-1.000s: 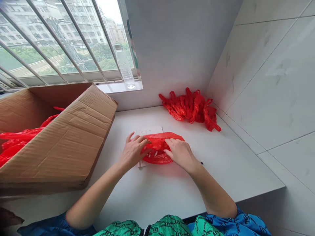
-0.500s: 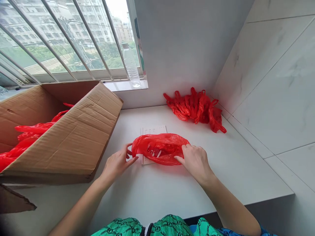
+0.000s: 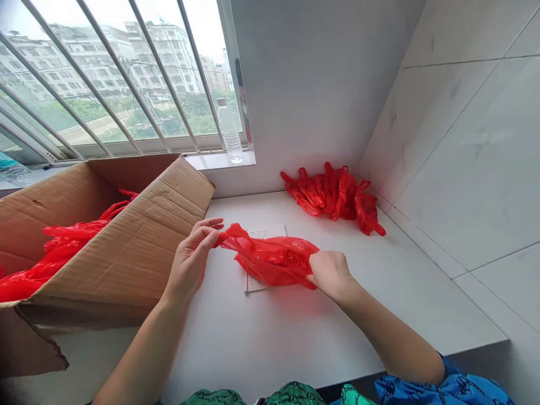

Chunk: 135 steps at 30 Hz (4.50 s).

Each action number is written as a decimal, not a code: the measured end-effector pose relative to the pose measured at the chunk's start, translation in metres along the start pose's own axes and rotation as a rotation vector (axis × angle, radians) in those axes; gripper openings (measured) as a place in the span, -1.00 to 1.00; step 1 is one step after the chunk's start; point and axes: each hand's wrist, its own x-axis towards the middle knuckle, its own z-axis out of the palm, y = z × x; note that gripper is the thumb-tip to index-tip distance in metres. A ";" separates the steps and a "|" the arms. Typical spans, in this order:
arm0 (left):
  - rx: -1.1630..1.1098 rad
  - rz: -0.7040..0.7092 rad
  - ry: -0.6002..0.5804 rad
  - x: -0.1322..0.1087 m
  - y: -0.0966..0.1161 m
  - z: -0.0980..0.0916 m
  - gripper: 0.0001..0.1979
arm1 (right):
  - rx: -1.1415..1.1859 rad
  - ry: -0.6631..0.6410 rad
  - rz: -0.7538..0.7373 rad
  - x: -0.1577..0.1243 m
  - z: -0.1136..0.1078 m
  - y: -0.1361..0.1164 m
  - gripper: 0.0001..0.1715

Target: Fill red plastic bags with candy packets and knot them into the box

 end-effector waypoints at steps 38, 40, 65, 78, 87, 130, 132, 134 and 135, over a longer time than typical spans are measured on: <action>0.403 0.025 -0.557 0.030 -0.033 0.052 -0.72 | 1.368 0.518 -0.572 0.062 -0.021 -0.069 -0.44; 0.236 -0.075 -0.617 0.031 -0.029 0.048 -0.72 | 1.537 0.424 -0.496 0.064 -0.022 -0.065 -0.43; -0.185 -0.234 -0.242 0.041 -0.039 0.040 -0.65 | 0.433 0.832 -0.597 0.026 -0.034 -0.027 -0.50; 0.099 -0.261 -0.076 0.043 -0.082 0.014 -0.25 | 1.084 0.215 -0.390 -0.003 0.037 0.045 -0.53; 0.827 0.014 -0.515 -0.013 -0.072 0.013 -0.45 | 0.362 0.697 -0.713 0.043 0.067 -0.014 0.11; 0.702 0.303 -0.229 -0.021 -0.116 0.015 -0.81 | 0.721 0.758 -0.708 0.082 0.067 -0.055 -0.59; 0.589 0.208 -0.271 -0.029 -0.089 0.013 -0.80 | 0.835 0.707 -0.708 0.065 0.057 -0.052 -0.60; 0.485 0.087 -0.421 -0.038 -0.059 0.013 -0.63 | 0.955 0.607 -0.711 0.046 0.050 -0.050 -0.59; 0.465 0.034 -0.507 -0.042 -0.045 0.014 -0.47 | 0.987 0.544 -0.746 0.037 0.048 -0.050 -0.58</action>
